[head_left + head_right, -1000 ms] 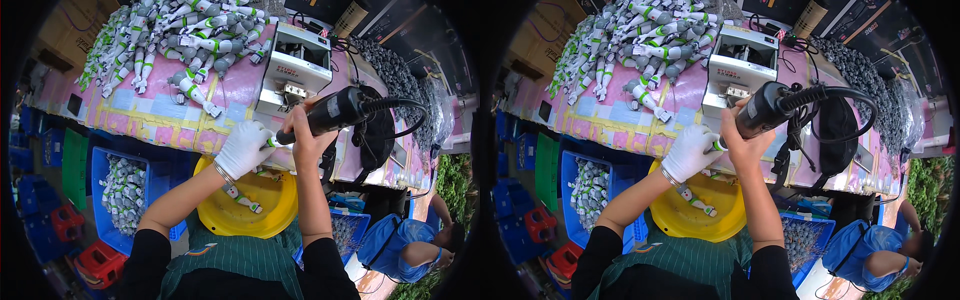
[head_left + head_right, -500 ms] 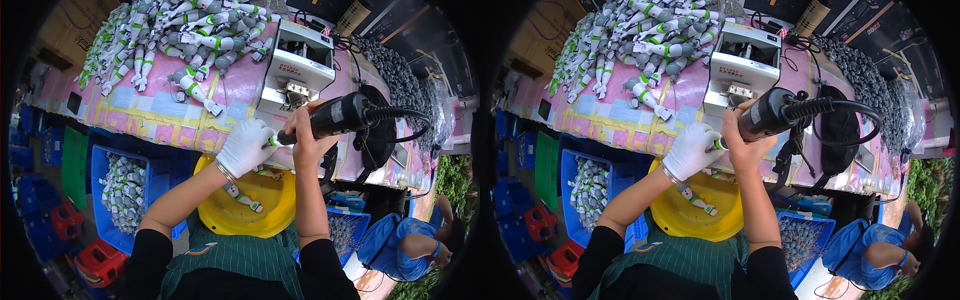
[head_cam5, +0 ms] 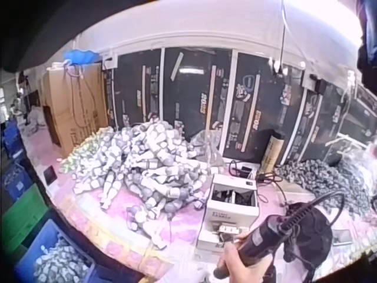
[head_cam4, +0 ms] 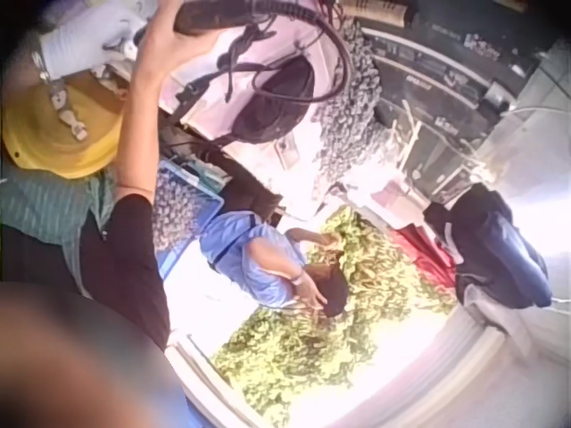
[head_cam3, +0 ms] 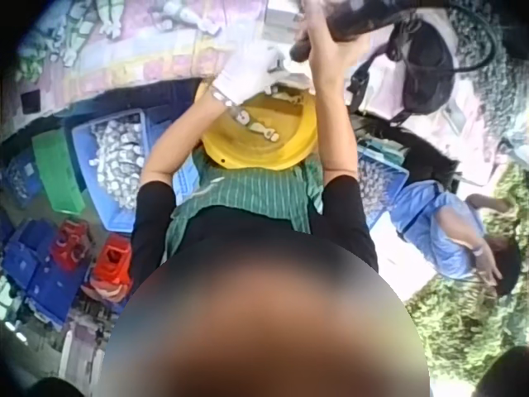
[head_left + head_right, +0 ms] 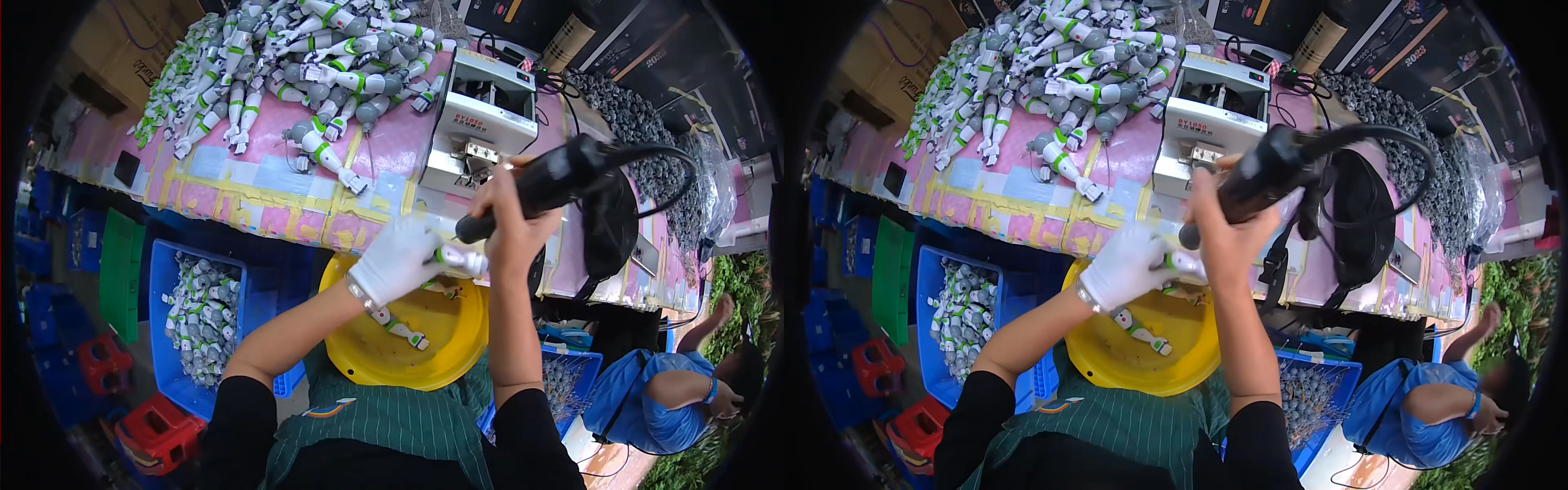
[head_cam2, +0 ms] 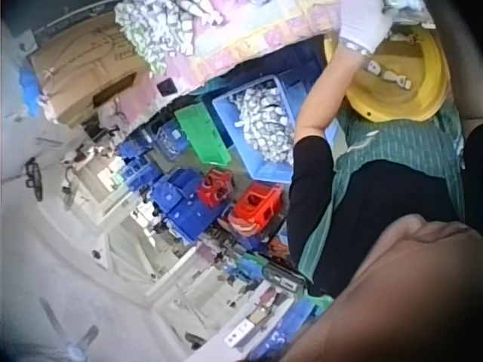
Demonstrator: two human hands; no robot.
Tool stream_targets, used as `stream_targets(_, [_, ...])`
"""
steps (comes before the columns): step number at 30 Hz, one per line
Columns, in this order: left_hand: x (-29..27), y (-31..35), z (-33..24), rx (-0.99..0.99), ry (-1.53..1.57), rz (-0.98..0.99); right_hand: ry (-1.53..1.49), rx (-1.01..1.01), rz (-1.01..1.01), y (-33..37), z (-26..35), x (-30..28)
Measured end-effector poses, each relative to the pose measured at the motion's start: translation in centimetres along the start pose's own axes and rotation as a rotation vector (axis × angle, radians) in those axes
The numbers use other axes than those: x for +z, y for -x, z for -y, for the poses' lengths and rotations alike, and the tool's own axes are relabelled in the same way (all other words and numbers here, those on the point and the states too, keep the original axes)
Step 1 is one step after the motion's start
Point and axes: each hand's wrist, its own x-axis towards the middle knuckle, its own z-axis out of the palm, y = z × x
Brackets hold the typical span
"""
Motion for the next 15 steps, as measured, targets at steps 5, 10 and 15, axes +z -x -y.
stream_targets(5, [-3.6, 2.6, 0.1, 0.056, 0.086, 0.082, -0.064, -0.193, -0.05, -3.8, 2.2, 0.2])
stream_targets(10, [-10.0, -0.3, 8.8, 0.045, -0.544, -0.249, -0.049, -0.294, -0.061, -6.5, 2.0, 1.0])
stream_targets(15, [-11.6, -1.8, 14.5, 0.198, -0.689, -0.253, 0.036, -0.303, -0.06, -6.6, 0.9, 2.3])
